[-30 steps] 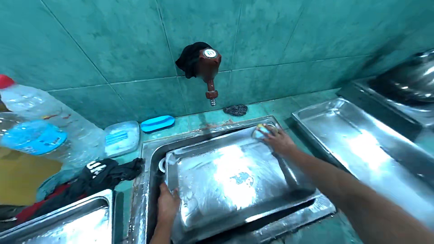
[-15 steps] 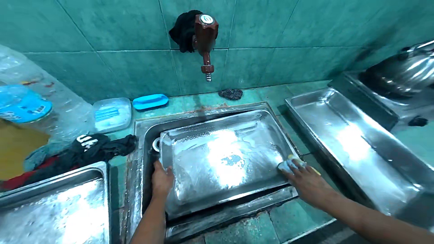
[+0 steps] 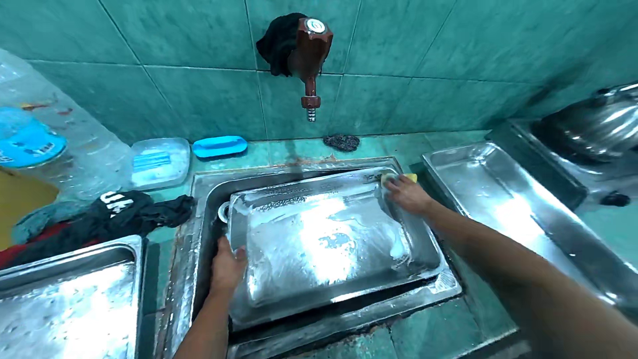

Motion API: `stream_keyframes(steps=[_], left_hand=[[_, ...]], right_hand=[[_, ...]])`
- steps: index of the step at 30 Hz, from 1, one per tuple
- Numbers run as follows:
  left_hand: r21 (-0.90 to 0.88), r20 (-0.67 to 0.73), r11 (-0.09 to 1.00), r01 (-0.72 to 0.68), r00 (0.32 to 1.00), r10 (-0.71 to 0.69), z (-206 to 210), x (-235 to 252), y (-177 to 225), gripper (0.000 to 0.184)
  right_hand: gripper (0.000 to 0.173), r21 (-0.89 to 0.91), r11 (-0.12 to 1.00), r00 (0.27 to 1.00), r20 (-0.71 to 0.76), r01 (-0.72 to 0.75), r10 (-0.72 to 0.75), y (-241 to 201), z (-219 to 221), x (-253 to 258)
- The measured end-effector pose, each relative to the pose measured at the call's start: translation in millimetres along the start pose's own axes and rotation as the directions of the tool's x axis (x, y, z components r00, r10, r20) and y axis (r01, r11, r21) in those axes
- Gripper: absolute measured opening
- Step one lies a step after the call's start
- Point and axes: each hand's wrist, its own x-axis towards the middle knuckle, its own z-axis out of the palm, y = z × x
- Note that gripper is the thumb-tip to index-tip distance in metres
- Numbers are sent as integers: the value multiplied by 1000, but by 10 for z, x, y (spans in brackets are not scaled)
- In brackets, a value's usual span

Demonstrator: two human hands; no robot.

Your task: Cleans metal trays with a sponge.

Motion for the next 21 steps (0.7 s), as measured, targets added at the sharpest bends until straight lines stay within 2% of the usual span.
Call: stream_keyframes(steps=[2,5,7,9,11,12,15,17,19,21], left_hand=[[-8,-5,1000,-5,1000,5,-9,7,-6,65],[-23,0,1000,14,1000,-14,-17,7,-5,63],[-18,17,999,37,999,-37,-22,23,-15,62],[-27,30,998,62,998,-61,-18,44,-27,62],[-31,33,997,70,997,-69,-6,70,-44,62],[-40,34,997,64,997,-62,-5,69,-58,61],[-53,47,996,66,997,-64,4,49,-80,59],[-74,46,996,51,998,-47,14,49,-91,58],[-97,60,994,41,998,-35,-11,49,-81,58],[-92,89,994,60,995,-52,-45,47,-32,57]], right_hand=[[24,-4,997,995,-63,-77,77,-23,-38,224],[21,56,975,976,3,-216,217,-419,5,-40],[34,72,952,946,154,-298,284,-828,41,-462],[47,118,897,839,422,-427,344,-1269,-63,-819],[40,171,813,723,582,-557,373,-1624,-282,-929],[34,217,775,706,604,-593,371,-1773,-352,-903],[34,432,689,767,573,-582,289,-2332,-407,-605],[34,473,726,830,501,-499,244,-2663,-493,-348],[36,375,811,863,417,-449,286,-2695,-624,-207],[44,234,836,840,376,-496,392,-2367,-631,-263]])
